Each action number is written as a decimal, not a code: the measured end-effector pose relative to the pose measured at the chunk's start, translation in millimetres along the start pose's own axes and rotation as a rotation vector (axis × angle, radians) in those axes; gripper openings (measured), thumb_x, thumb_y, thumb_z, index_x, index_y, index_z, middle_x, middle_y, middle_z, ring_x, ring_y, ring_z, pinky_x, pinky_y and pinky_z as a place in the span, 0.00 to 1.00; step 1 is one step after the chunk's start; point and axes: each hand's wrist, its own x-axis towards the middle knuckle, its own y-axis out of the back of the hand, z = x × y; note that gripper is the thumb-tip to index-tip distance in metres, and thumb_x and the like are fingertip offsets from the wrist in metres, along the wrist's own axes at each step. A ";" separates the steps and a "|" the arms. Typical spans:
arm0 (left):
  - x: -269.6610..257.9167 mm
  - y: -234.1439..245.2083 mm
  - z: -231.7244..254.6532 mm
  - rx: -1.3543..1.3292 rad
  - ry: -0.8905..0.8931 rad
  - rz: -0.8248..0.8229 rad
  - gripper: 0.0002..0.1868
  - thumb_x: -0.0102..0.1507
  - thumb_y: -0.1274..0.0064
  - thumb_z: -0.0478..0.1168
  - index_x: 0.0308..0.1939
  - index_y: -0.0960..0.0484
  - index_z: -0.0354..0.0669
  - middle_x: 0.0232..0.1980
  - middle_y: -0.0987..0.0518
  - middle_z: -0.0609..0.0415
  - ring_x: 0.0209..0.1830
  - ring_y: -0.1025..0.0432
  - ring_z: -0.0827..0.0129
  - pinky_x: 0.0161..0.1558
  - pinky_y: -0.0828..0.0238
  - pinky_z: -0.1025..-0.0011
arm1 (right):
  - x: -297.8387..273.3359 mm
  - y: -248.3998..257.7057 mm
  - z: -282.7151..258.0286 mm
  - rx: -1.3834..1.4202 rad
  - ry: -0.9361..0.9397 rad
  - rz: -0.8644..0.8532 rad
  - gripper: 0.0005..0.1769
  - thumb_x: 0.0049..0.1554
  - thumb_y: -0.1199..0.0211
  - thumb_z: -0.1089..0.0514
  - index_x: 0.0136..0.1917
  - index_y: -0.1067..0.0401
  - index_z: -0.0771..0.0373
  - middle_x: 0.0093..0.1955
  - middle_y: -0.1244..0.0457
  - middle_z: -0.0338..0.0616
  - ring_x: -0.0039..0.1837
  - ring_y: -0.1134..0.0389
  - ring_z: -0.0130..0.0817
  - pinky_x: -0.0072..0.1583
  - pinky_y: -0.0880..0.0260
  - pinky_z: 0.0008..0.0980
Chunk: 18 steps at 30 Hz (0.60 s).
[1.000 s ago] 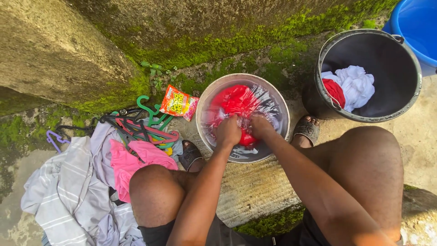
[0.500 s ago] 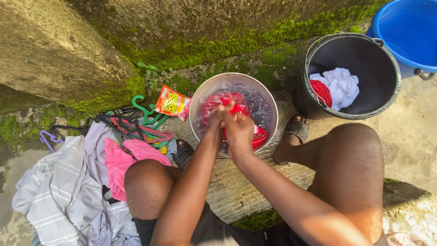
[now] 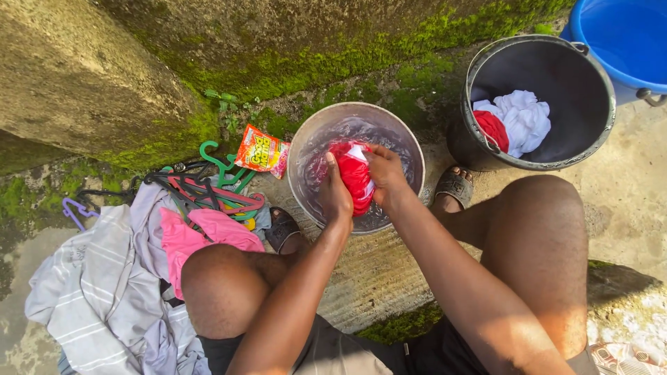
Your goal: The person is hand-washing a red and white piece of clothing in a basin of water.
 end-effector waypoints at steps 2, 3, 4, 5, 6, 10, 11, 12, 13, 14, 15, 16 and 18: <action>8.2 1.5 5.4 -0.040 0.136 -0.034 0.27 0.67 0.60 0.63 0.42 0.17 0.45 0.37 0.17 0.56 0.34 0.23 0.71 0.39 0.27 0.66 | -35.6 -22.1 -9.1 -0.085 0.078 -0.045 0.13 0.59 0.37 0.60 0.55 0.27 0.68 0.47 0.30 0.50 0.44 0.27 0.35 0.45 0.21 0.36; 10.9 3.0 6.5 -0.083 0.274 -0.067 0.29 0.66 0.61 0.66 0.44 0.18 0.46 0.39 0.16 0.56 0.36 0.22 0.71 0.41 0.25 0.65 | -54.3 -31.9 -12.7 -0.172 0.156 -0.090 0.12 0.60 0.35 0.57 0.53 0.25 0.67 0.45 0.30 0.46 0.43 0.29 0.30 0.43 0.24 0.33; 44.4 14.6 -12.7 -0.085 0.278 -0.061 0.29 0.66 0.61 0.66 0.44 0.18 0.46 0.39 0.16 0.56 0.36 0.22 0.71 0.41 0.25 0.65 | -59.5 -32.6 -8.4 -0.176 0.149 -0.090 0.12 0.60 0.35 0.57 0.53 0.25 0.67 0.45 0.30 0.46 0.43 0.29 0.30 0.43 0.24 0.33; 78.3 26.7 -30.8 -0.180 0.338 -0.185 0.26 0.66 0.54 0.65 0.44 0.20 0.47 0.38 0.18 0.56 0.35 0.23 0.69 0.39 0.26 0.63 | -64.5 -34.7 -4.5 -0.210 0.240 -0.139 0.09 0.61 0.34 0.57 0.49 0.24 0.66 0.42 0.30 0.43 0.41 0.32 0.27 0.42 0.29 0.30; 111.8 39.1 -48.9 -0.276 0.396 -0.309 0.23 0.67 0.48 0.64 0.44 0.22 0.48 0.38 0.21 0.55 0.33 0.25 0.67 0.37 0.26 0.61 | -69.7 -36.7 -0.9 -0.243 0.331 -0.189 0.08 0.62 0.33 0.58 0.45 0.23 0.65 0.40 0.31 0.39 0.39 0.35 0.24 0.40 0.33 0.27; 147.6 27.1 -69.5 -0.238 0.191 -0.372 0.19 0.63 0.35 0.53 0.40 0.21 0.42 0.38 0.20 0.51 0.33 0.23 0.62 0.35 0.24 0.59 | -66.6 -21.7 22.9 -0.550 0.640 -0.265 0.18 0.58 0.28 0.50 0.36 0.26 0.66 0.36 0.33 0.38 0.38 0.36 0.25 0.39 0.34 0.30; 130.3 20.4 -66.2 -0.081 0.064 -0.237 0.19 0.62 0.38 0.52 0.37 0.21 0.39 0.36 0.19 0.49 0.31 0.24 0.62 0.34 0.26 0.60 | -69.9 -21.7 23.4 -0.780 0.605 -0.081 0.24 0.60 0.34 0.42 0.34 0.25 0.63 0.32 0.34 0.40 0.35 0.37 0.28 0.39 0.38 0.34; 113.6 13.6 -62.7 0.078 -0.059 -0.101 0.20 0.61 0.40 0.52 0.34 0.20 0.36 0.34 0.19 0.48 0.30 0.24 0.63 0.32 0.28 0.60 | -72.9 -21.8 24.1 -1.006 0.563 0.105 0.31 0.61 0.40 0.33 0.32 0.25 0.61 0.29 0.36 0.42 0.33 0.38 0.31 0.38 0.41 0.38; 95.6 10.4 -47.9 0.082 -0.054 -0.087 0.20 0.61 0.40 0.52 0.34 0.20 0.36 0.34 0.19 0.48 0.30 0.24 0.63 0.32 0.28 0.60 | -60.9 -19.7 22.5 -1.007 0.550 0.096 0.31 0.61 0.40 0.33 0.32 0.25 0.61 0.29 0.36 0.42 0.33 0.38 0.31 0.38 0.41 0.38; 78.3 6.1 -33.4 0.262 -0.130 0.022 0.26 0.65 0.44 0.57 0.30 0.22 0.35 0.29 0.22 0.49 0.26 0.28 0.64 0.29 0.33 0.61 | -48.3 -17.3 21.0 -0.889 0.395 0.151 0.36 0.62 0.45 0.29 0.34 0.26 0.63 0.30 0.36 0.44 0.34 0.38 0.33 0.39 0.40 0.40; 60.0 -3.3 -21.2 0.442 -0.197 0.123 0.33 0.70 0.47 0.61 0.25 0.24 0.34 0.24 0.25 0.49 0.22 0.33 0.65 0.26 0.39 0.61 | -36.0 -11.0 17.0 -0.772 0.243 0.215 0.42 0.63 0.49 0.24 0.35 0.28 0.66 0.32 0.36 0.45 0.34 0.38 0.35 0.39 0.38 0.42; 43.0 -5.1 -12.1 0.445 -0.185 0.126 0.33 0.70 0.47 0.61 0.25 0.24 0.34 0.24 0.25 0.49 0.22 0.33 0.65 0.26 0.39 0.61 | -33.8 -17.8 3.1 -0.776 0.232 0.218 0.42 0.63 0.49 0.24 0.35 0.28 0.66 0.32 0.36 0.45 0.34 0.38 0.35 0.39 0.38 0.42; 11.9 -16.2 8.8 0.243 -0.330 -0.003 0.32 0.69 0.47 0.64 0.30 0.22 0.36 0.27 0.24 0.53 0.27 0.32 0.67 0.31 0.37 0.59 | -26.2 -31.1 -31.2 -0.033 -0.248 -0.076 0.31 0.57 0.46 0.31 0.47 0.24 0.62 0.41 0.27 0.49 0.42 0.25 0.41 0.46 0.22 0.43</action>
